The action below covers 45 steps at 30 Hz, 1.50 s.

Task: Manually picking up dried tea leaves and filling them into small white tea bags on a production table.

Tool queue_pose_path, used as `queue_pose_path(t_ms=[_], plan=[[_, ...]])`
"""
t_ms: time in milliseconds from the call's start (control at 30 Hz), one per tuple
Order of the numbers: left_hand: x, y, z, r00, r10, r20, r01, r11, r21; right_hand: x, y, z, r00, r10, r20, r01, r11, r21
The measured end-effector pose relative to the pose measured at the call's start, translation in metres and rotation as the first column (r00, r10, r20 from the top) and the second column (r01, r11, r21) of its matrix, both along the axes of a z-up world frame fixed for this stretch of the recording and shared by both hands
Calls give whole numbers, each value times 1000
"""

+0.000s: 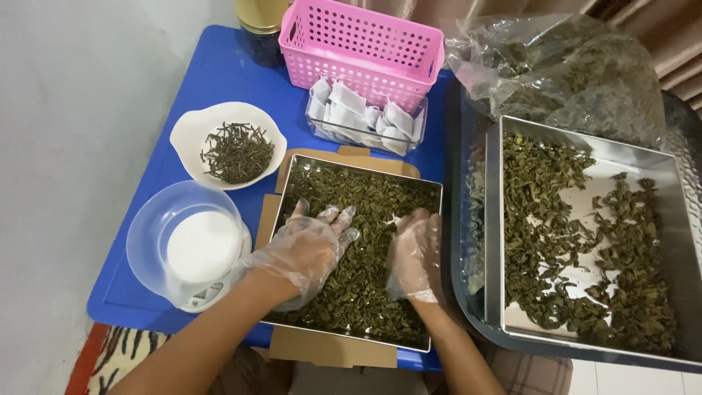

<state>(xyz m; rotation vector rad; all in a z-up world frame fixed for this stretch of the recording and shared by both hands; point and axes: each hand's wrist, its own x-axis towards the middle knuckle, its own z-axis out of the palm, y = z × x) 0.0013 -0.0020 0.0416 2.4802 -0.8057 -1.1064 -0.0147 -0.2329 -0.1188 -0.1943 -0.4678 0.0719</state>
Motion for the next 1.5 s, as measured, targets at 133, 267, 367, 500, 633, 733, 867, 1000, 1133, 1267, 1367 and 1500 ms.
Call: queue_pose_path(t_ms=[133,267,367,500,633,733,867,1000,1133,1267,1367,1500], plan=[[-2,10,-13,963,-166,211,154,985,75,-13,3,26,742,-403,536,595,27,-803],[-1,8,-20,831,320,-456,-550,597,-584,-41,32,86,688,-435,581,260,-600,-757],[-2,-6,-33,80,-84,-993,-941,-335,-47,-50,30,116,904,-302,302,-8,-720,-694],[-2,-6,-19,372,-38,-927,-918,-164,-361,-50,30,131,904,-234,359,169,-577,-799],[-3,-5,-13,883,314,349,-47,798,-600,-52,33,147,830,-498,-252,-487,-428,-761],[-7,-11,-20,866,378,329,-45,713,-700,-51,31,143,872,-431,-229,-423,-431,-797],[-7,-13,-31,859,419,295,-37,624,-780,-49,38,143,867,-437,-237,-448,-478,-756],[-5,-5,-15,890,359,280,-74,721,-689,-55,27,121,921,-364,-141,-266,-321,-909],[-1,0,5,878,437,194,-242,756,-608,-53,28,103,928,-358,-101,-164,-150,-975],[0,6,1,788,577,213,-189,557,-809,-55,25,112,918,-372,-134,-208,-167,-964],[17,25,8,568,585,579,-59,730,-680,-51,33,141,943,-332,-30,-104,-206,-973],[40,69,29,408,669,621,-631,698,-338,-53,34,158,959,-253,130,18,-403,-915]])
